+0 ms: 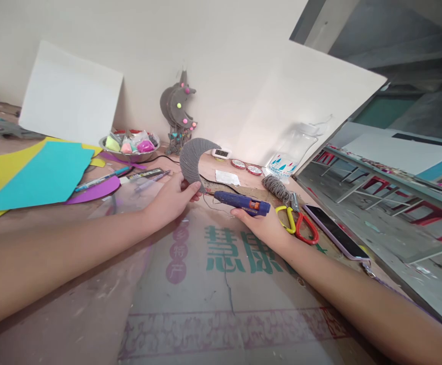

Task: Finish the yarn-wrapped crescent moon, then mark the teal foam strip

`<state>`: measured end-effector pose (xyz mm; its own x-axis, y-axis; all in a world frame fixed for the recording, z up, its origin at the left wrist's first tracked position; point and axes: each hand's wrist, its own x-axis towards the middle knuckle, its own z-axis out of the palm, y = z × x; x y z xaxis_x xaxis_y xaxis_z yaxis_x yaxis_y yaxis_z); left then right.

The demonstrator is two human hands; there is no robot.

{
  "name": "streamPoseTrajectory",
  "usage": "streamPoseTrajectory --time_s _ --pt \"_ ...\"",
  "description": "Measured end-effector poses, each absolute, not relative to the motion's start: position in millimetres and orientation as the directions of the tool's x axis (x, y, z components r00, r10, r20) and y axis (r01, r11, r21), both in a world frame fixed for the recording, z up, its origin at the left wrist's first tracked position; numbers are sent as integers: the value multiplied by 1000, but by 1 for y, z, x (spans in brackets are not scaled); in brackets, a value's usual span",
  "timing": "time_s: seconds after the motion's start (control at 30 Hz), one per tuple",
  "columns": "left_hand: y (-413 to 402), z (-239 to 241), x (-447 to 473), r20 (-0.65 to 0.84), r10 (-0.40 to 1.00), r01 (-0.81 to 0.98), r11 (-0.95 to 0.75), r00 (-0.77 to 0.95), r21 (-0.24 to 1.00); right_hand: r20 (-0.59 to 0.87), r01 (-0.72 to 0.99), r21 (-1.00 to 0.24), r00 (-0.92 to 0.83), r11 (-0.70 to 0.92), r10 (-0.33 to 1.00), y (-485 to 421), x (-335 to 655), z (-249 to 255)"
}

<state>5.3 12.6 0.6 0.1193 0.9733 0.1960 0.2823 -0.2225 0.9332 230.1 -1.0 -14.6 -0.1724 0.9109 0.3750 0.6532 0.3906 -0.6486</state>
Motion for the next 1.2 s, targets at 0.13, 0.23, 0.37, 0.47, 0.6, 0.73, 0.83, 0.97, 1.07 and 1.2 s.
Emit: streamPoseTrajectory --time_s 0.13,0.23,0.37,0.47,0.6,0.73,0.83,0.97,1.07,1.2 --pt "13 0 4 219 966 290 -250 135 924 373 642 -666 -156 381 915 -1 230 -15" --pt "13 -1 4 230 963 288 -261 137 921 374 644 -661 -164 386 913 0 231 -17" --pt "12 0 5 226 963 261 -259 149 930 385 640 -657 -171 399 907 2 232 -19" --pt "12 2 6 214 968 243 -241 132 940 412 599 -685 -151 414 899 1 231 -14" --pt "11 2 5 199 973 274 -224 117 935 499 599 -654 -118 462 858 4 231 1" --pt "11 1 5 204 970 269 -233 130 935 539 626 -619 -101 474 836 25 245 8" --pt "11 0 6 211 968 250 -241 139 938 558 682 -581 -62 443 827 49 264 1" --pt "12 -1 7 222 964 272 -255 146 928 497 778 -555 26 295 867 77 287 -14" --pt "13 -3 7 230 960 258 -265 158 929 484 821 -510 26 257 875 89 297 -22" --pt "12 -3 7 224 960 259 -262 167 930 477 840 -491 36 232 878 99 303 -27"
